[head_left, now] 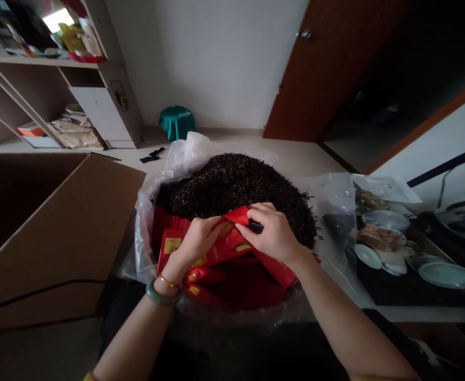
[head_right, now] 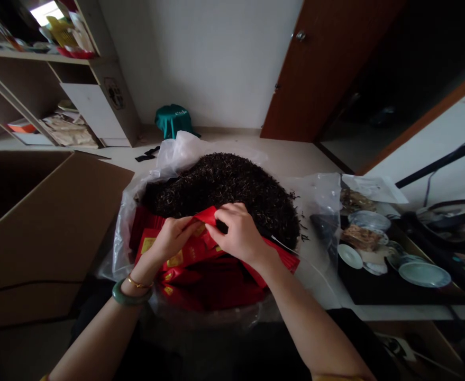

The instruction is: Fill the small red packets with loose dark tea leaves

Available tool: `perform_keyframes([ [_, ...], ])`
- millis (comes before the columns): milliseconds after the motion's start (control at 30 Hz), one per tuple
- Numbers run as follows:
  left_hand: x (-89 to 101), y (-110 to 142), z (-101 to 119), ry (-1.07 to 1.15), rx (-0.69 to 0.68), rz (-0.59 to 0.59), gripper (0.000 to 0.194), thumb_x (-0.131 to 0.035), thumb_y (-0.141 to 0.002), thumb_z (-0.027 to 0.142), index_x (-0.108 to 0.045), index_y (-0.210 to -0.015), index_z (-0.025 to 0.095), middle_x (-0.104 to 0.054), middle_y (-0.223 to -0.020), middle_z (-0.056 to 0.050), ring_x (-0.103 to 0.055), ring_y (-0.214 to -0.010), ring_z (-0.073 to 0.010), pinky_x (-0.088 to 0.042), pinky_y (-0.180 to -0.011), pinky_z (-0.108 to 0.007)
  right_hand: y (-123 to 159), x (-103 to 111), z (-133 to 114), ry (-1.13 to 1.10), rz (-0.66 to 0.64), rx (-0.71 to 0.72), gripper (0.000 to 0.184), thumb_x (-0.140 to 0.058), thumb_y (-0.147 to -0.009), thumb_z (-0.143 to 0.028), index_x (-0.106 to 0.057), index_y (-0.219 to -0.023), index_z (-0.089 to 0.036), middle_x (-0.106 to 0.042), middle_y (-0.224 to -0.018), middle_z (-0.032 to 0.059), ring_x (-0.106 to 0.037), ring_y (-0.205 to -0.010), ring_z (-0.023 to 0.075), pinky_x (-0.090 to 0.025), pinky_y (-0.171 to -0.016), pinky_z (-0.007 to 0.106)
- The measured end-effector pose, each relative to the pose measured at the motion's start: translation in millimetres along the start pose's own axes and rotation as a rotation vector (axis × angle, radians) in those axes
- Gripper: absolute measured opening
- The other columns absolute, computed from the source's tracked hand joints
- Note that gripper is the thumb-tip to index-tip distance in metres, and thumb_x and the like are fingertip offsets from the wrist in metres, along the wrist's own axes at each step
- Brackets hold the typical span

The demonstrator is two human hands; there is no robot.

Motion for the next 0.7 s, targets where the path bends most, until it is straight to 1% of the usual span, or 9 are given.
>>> perform_keyframes([
  [100,-3.0,1,1,-0.091,-0.016,-0.052,0.034,-0.049,-0.089,0.036,-0.065,-0.066,0.016,-0.056,-0.053,0.002,-0.042,-0.048,-0.0088,-0.031,-0.05,-0.02,6,-18,29,-0.065,-0.073,-0.2,0.023,-0.07,-0.077,-0.033,-0.057,-0.063,-0.021,-0.057,-0.059,-0.0014,-0.056,-0.064,0.0164,-0.048,-0.073,0.031],
  [200,-3.7,0,-5,-0.039,0.003,-0.07,0.03,-0.053,-0.087,0.039,-0.073,-0.083,0.017,-0.069,-0.066,-0.003,-0.055,-0.056,-0.013,-0.039,-0.055,-0.021,12,-25,44,-0.098,-0.051,-0.252,0.024,-0.067,-0.08,-0.033,-0.058,-0.061,-0.021,-0.061,-0.059,-0.0017,-0.058,-0.065,0.0166,-0.047,-0.086,0.037],
  [267,0.2,-1,-12,0.066,0.042,-0.042,0.032,-0.054,-0.087,0.041,-0.074,-0.098,0.018,-0.075,-0.08,-0.005,-0.063,-0.065,-0.0165,-0.045,-0.06,-0.023,12,-24,38,-0.076,-0.021,-0.172,0.019,-0.064,-0.083,-0.031,-0.06,-0.066,-0.021,-0.065,-0.064,-0.0012,-0.06,-0.066,0.0164,-0.045,-0.095,0.041],
  [300,1.9,-2,-15,0.107,0.062,-0.03,0.033,-0.055,-0.086,0.042,-0.074,-0.099,0.018,-0.076,-0.083,-0.006,-0.065,-0.068,-0.0176,-0.047,-0.062,-0.024,13,-25,31,-0.059,-0.025,-0.11,0.018,-0.063,-0.084,-0.029,-0.06,-0.068,-0.021,-0.066,-0.066,-0.0009,-0.06,-0.066,0.0161,-0.044,-0.097,0.042],
  [400,5.0,-2,-18,0.147,0.08,-0.007,0.03,-0.058,-0.084,0.041,-0.077,-0.089,0.017,-0.076,-0.081,-0.005,-0.066,-0.069,-0.0185,-0.049,-0.061,-0.024,13,-31,8,-0.005,-0.076,0.063,0.018,-0.055,-0.088,-0.023,-0.059,-0.07,-0.021,-0.063,-0.062,-0.0017,-0.058,-0.059,0.0141,-0.041,-0.101,0.046],
  [467,10.0,-2,-13,0.118,0.051,0.054,0.026,-0.059,-0.084,0.037,-0.077,-0.083,0.018,-0.076,-0.079,-0.004,-0.067,-0.068,-0.0178,-0.049,-0.061,-0.024,13,-34,-1,0.009,-0.105,0.107,0.021,-0.052,-0.089,-0.019,-0.059,-0.069,-0.021,-0.059,-0.056,-0.0031,-0.055,-0.054,0.0133,-0.04,-0.103,0.047],
  [533,18.5,1,-4,0.073,0.003,0.164,0.023,-0.058,-0.085,0.033,-0.076,-0.081,0.018,-0.076,-0.076,-0.004,-0.067,-0.065,-0.0164,-0.05,-0.062,-0.023,11,-36,-2,-0.01,-0.131,0.079,0.022,-0.056,-0.087,-0.02,-0.057,-0.065,-0.022,-0.056,-0.051,-0.0036,-0.056,-0.055,0.0146,-0.042,-0.102,0.046],
  [600,23.4,6,8,0.038,-0.071,0.249,0.022,-0.057,-0.086,0.029,-0.075,-0.08,0.018,-0.075,-0.076,-0.004,-0.067,-0.064,-0.0152,-0.05,-0.063,-0.023,9,-41,0,-0.061,-0.193,0.013,0.019,-0.064,-0.082,-0.025,-0.059,-0.064,-0.022,-0.059,-0.053,-0.0023,-0.062,-0.065,0.0178,-0.046,-0.098,0.043],
  [700,21.8,12,24,-0.008,-0.209,0.281,0.021,-0.055,-0.089,0.026,-0.073,-0.083,0.018,-0.075,-0.077,-0.005,-0.068,-0.067,-0.0144,-0.051,-0.065,-0.023,9,-55,4,-0.148,-0.335,-0.1,0.017,-0.064,-0.082,-0.028,-0.063,-0.066,-0.021,-0.067,-0.063,0.0009,-0.065,-0.073,0.0203,-0.052,-0.084,0.037],
])
Point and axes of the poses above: each hand's wrist, its own y-axis away from the middle knuckle, its own x-axis out of the back of the hand, z = x × y, the point moved 10 cm from there along -y, towards the middle knuckle
